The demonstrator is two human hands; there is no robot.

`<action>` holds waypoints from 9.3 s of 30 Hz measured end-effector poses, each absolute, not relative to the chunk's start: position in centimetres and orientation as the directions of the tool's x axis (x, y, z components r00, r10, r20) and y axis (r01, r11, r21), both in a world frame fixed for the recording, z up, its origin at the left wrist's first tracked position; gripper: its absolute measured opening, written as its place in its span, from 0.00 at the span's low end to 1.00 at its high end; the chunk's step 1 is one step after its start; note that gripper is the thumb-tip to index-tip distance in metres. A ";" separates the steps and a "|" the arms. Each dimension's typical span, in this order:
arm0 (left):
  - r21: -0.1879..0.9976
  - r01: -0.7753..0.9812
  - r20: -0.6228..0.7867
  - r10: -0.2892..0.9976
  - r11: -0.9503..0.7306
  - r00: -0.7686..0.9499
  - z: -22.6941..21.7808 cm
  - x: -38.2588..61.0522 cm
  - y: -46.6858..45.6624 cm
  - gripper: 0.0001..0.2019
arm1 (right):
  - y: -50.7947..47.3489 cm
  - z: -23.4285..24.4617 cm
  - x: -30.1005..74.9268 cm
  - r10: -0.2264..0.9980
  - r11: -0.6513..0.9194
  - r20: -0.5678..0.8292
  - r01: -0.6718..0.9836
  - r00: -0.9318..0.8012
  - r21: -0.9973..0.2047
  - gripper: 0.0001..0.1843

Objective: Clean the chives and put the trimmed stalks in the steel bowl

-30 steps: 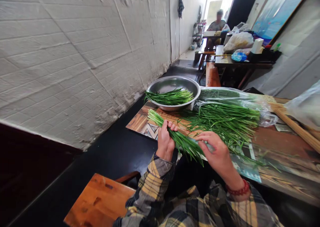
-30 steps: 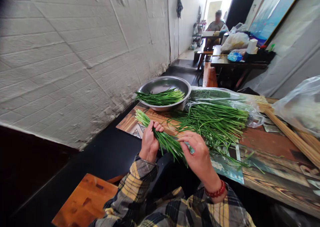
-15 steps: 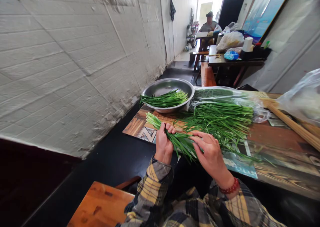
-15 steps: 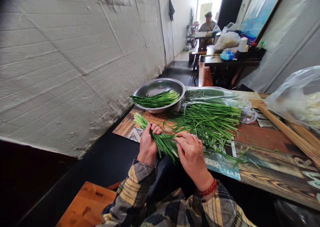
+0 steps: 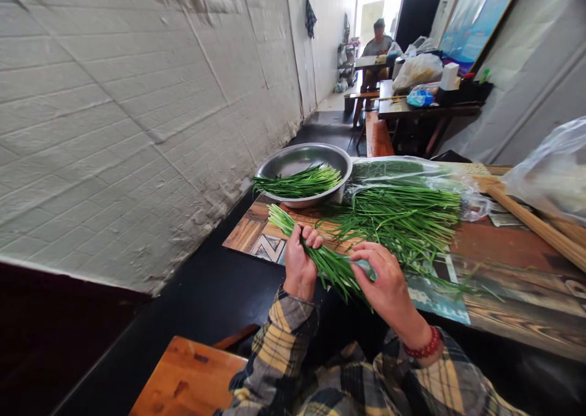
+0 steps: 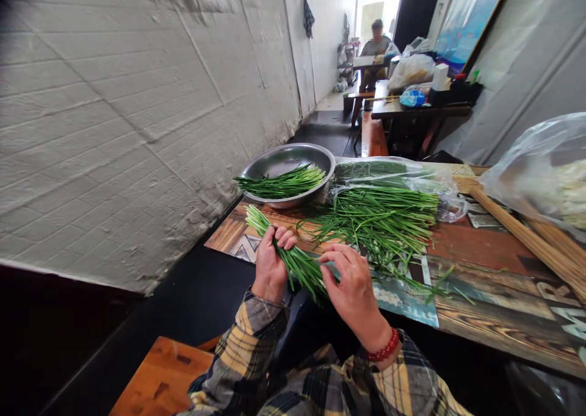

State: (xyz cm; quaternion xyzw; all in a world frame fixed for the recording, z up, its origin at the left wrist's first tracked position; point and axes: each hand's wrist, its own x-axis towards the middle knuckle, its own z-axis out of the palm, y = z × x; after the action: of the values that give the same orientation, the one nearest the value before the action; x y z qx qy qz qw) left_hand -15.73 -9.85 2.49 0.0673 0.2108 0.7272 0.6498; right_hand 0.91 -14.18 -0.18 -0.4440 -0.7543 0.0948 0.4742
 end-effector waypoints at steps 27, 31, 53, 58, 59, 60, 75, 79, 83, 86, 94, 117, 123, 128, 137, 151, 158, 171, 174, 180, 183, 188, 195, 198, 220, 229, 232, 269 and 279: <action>0.387 -0.920 -0.228 0.960 -0.062 -0.161 2.3 -14.8 -10.2 0.14 | -14.4 -1.2 0.5 0.715 0.575 0.676 0.698 -0.177 -0.426 0.06; 0.392 -0.918 -0.229 0.959 -0.065 -0.165 2.3 -14.8 -10.3 0.15 | -14.3 -1.3 0.6 0.719 0.570 0.673 0.704 -0.176 -0.424 0.06; 0.461 -0.885 -0.205 0.962 -0.066 -0.179 2.1 -13.9 -10.7 0.13 | -14.3 -1.4 -0.3 0.725 0.577 0.675 0.657 -0.138 -0.485 0.06; 0.657 -0.747 -0.065 0.979 -0.103 -0.192 1.7 -13.2 -11.3 0.17 | -12.7 -3.5 0.4 0.888 0.388 0.420 0.184 0.189 -0.903 0.07; 0.693 -0.712 -0.038 0.981 -0.112 -0.191 1.5 -13.2 -11.4 0.18 | -12.3 -3.7 0.9 0.909 0.330 0.339 0.080 0.242 -0.941 0.06; 0.725 -0.680 -0.022 0.983 -0.111 -0.184 1.4 -13.3 -11.4 0.19 | -11.9 -3.7 1.6 0.921 0.291 0.284 0.014 0.268 -0.957 0.06; 0.913 0.285 0.319 0.946 -0.293 -0.050 5.1 -18.2 -7.9 0.10 | -12.7 -5.8 6.1 0.864 0.491 0.457 0.555 -0.211 -0.672 0.11; 0.416 0.841 0.506 0.856 -0.345 0.100 10.0 -20.2 -3.0 0.05 | -13.3 -6.3 5.7 0.876 0.475 0.417 0.575 -0.241 -0.666 0.12; 0.060 0.971 0.395 0.898 -0.233 0.191 12.2 -19.9 2.0 0.11 | -13.3 -6.2 5.5 0.867 0.490 0.429 0.591 -0.252 -0.641 0.12; 0.022 0.979 0.317 0.930 -0.202 0.185 11.6 -20.2 5.6 0.15 | -13.3 -6.1 5.4 0.854 0.510 0.456 0.585 -0.253 -0.631 0.12; 0.140 0.940 0.249 0.930 -0.310 0.269 6.9 -19.6 7.4 0.21 | -13.3 -5.5 5.2 0.841 0.529 0.485 0.553 -0.240 -0.643 0.12; 0.382 0.630 0.310 0.736 -0.676 0.602 -3.3 -12.8 -9.1 0.17 | -13.2 -3.2 9.8 0.810 0.571 0.435 0.702 -0.394 -0.426 0.12; 0.289 0.826 0.343 0.858 -0.484 0.383 -0.9 -12.4 -7.8 0.10 | -11.4 -1.4 15.5 0.803 0.517 0.558 0.713 -0.211 -0.474 0.12; 0.282 0.843 0.344 0.868 -0.459 0.357 0.4 -9.6 -5.4 0.08 | -7.8 0.0 15.8 0.778 0.539 0.601 0.689 -0.185 -0.486 0.12; 0.140 0.927 0.256 0.917 -0.347 0.304 -0.8 -5.3 -1.3 0.03 | -1.0 -0.3 14.6 0.606 0.586 0.791 0.718 -0.083 -0.374 0.14; 0.538 0.600 0.453 0.804 -0.592 0.387 0.7 -1.4 0.2 0.07 | -2.2 0.6 14.6 0.697 0.568 0.672 0.766 -0.253 -0.301 0.13; 0.939 0.111 0.307 0.937 -0.327 0.166 0.4 -2.0 0.4 0.05 | -1.7 -0.6 14.3 0.766 0.490 0.642 0.648 -0.001 -0.584 0.10; 0.999 -0.031 0.049 0.972 -0.043 0.229 0.6 -2.1 0.1 0.08 | -2.4 -1.1 13.6 0.741 0.446 0.665 0.672 0.092 -0.591 0.13; 0.998 -0.040 0.054 0.978 -0.047 0.203 0.8 -2.2 0.0 0.09 | -2.5 -0.9 13.5 0.706 0.503 0.708 0.701 0.003 -0.505 0.15; 0.997 -0.032 0.068 0.976 -0.063 0.208 1.0 -2.4 -0.1 0.09 | -2.9 -0.7 13.3 0.679 0.544 0.730 0.721 -0.078 -0.429 0.18; 0.997 -0.042 0.069 0.979 -0.062 0.193 1.0 -2.3 0.0 0.08 | -2.7 -0.9 13.5 0.706 0.514 0.707 0.711 -0.033 -0.480 0.18; 0.995 -0.074 0.078 0.983 -0.066 0.166 1.1 -2.4 0.0 0.07 | -2.0 -0.4 15.2 0.679 0.378 0.720 0.774 0.141 -0.508 0.15; 0.990 -0.020 0.141 0.960 -0.140 0.242 1.2 -2.4 -0.1 0.07 | -2.9 0.8 14.6 0.662 0.532 0.747 0.740 -0.061 -0.411 0.10; 0.988 -0.020 0.154 0.957 -0.153 0.245 1.3 -2.4 -0.1 0.07 | -2.9 0.3 13.7 0.687 0.543 0.715 0.743 -0.127 -0.390 0.05; 0.957 0.154 0.217 0.958 -0.247 0.189 0.7 -2.3 -0.2 0.13 | -3.1 0.0 13.1 0.813 0.516 0.581 0.504 -0.033 -0.693 0.08; 0.976 0.038 0.196 0.941 -0.215 0.276 0.7 -2.3 -0.3 0.10 | -3.1 -0.4 13.4 0.848 0.459 0.529 0.478 0.015 -0.749 0.09; 0.973 0.019 0.214 0.933 -0.229 0.288 0.4 -2.3 -0.3 0.09 | -3.2 -0.4 13.3 0.856 0.455 0.517 0.478 -0.002 -0.752 0.10; 0.943 0.157 0.243 0.931 -0.292 0.272 0.4 -1.6 -0.8 0.13 | -3.0 -0.2 13.1 0.875 0.481 0.446 0.425 -0.187 -0.767 0.16; 0.990 0.060 0.125 0.990 -0.129 0.072 0.0 -2.6 0.4 0.19 | -3.5 0.5 13.6 0.838 0.543 0.471 0.349 -0.274 -0.764 0.16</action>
State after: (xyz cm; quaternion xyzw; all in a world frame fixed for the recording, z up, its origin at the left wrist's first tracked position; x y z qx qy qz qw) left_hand -2.64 0.38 0.05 0.5636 0.4658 0.4971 0.4673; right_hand 13.65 -3.49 0.51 -0.3952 -0.7514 0.2688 0.4550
